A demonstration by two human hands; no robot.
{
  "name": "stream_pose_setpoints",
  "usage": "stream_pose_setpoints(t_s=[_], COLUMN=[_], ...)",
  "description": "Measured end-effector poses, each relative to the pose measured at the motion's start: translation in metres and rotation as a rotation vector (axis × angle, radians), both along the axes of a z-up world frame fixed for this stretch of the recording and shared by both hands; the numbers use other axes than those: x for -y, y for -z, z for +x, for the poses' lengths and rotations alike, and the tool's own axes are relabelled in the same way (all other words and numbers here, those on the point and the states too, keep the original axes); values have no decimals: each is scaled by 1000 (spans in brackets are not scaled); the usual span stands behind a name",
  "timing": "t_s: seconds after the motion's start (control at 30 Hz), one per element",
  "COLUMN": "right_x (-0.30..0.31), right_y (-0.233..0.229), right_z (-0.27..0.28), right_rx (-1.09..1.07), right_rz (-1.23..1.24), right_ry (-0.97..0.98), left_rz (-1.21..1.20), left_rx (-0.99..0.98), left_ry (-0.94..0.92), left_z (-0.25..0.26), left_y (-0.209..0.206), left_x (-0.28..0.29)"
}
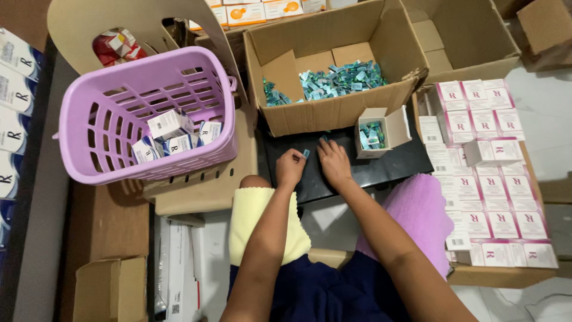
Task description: The person sits on the floor and packs small blue-wrapped items from a large cardboard box into smaller white boxes. They repeatedly pick up handfuls of the wrapped items, place them into the small boxes, and then move the filled boxes to a purple basket.
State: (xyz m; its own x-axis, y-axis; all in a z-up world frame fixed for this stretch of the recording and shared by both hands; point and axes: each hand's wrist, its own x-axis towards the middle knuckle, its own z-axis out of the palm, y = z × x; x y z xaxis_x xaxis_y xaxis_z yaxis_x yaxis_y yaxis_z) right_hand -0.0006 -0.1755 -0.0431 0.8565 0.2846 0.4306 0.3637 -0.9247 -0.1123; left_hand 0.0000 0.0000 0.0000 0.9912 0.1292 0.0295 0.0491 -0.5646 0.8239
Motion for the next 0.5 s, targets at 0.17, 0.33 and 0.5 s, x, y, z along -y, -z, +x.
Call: stream_pose_setpoints(t_s=[0.17,0.33,0.5], right_x=[-7,-1,7], right_y=[-32,-37,-54], right_z=[-35,-46,-42], right_rx=[-184,-133,-179], right_rz=[264,292,332], right_ry=[-58,-130,-47], left_rz=[-109,-179,-218], left_rx=[54,101,126], left_ry=[-15,-50,-96], left_z=[1,2,5], left_y=[25,32,29], left_x=[11,19,14])
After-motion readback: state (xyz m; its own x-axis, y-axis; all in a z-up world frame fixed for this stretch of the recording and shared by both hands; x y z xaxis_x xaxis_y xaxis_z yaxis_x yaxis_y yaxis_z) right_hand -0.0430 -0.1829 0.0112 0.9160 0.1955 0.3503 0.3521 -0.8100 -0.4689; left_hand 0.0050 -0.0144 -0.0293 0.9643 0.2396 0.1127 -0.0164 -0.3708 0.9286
